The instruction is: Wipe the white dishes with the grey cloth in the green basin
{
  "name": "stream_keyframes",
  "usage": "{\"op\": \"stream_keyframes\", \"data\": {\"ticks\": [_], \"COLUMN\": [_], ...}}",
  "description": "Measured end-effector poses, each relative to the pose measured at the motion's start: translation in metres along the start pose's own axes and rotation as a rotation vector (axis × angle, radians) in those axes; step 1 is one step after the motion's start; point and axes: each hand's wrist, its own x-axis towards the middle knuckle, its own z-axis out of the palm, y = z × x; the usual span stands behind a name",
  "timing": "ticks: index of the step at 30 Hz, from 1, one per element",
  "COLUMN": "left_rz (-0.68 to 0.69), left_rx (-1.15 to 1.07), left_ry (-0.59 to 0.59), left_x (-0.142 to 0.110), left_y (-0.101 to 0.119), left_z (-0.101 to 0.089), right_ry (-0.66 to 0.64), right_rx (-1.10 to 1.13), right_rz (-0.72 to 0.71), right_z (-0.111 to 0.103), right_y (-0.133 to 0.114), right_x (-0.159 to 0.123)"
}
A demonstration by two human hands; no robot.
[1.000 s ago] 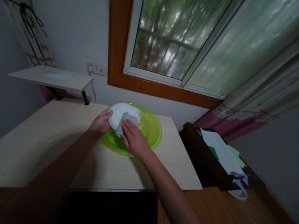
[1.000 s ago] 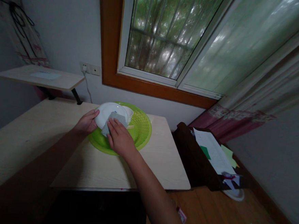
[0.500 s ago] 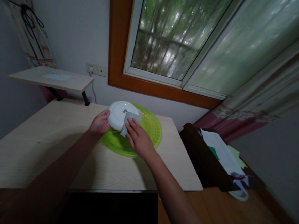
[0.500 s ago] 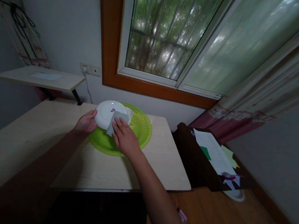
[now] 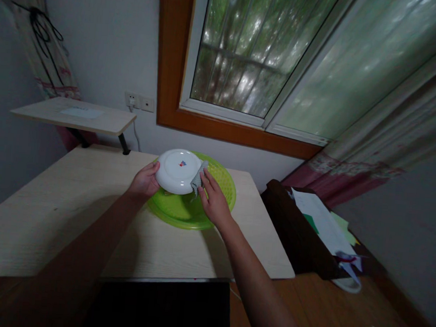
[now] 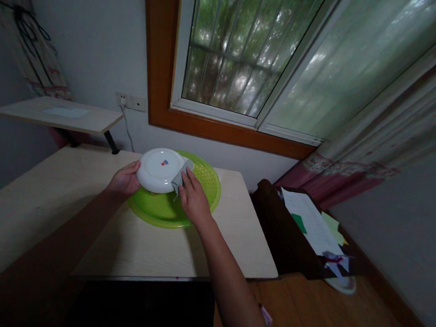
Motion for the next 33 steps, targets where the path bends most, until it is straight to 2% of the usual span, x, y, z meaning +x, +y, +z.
{"op": "stream_keyframes", "data": {"ticks": [5, 12, 16, 26, 33], "left_rz": [0.013, 0.038, 0.034, -0.023, -0.088], "left_rx": [0.01, -0.009, -0.038, -0.005, 0.109], "left_ry": [-0.008, 0.043, 0.079, -0.009, -0.15], "left_x": [0.001, 0.001, 0.001, -0.002, -0.008], "left_y": [0.0, 0.003, 0.002, 0.004, -0.003], "left_z": [-0.001, 0.0, 0.001, 0.002, 0.005], "right_ry": [-0.009, -0.068, -0.103, -0.039, 0.045], "right_rx": [0.012, -0.005, -0.014, 0.124, 0.254], "right_rz": [-0.033, -0.161, -0.176, 0.025, 0.176], "right_z": [0.001, 0.002, 0.002, -0.001, -0.001], "right_y": [-0.012, -0.032, -0.038, -0.019, 0.002], "right_x": [-0.006, -0.015, -0.018, -0.005, 0.007]}}
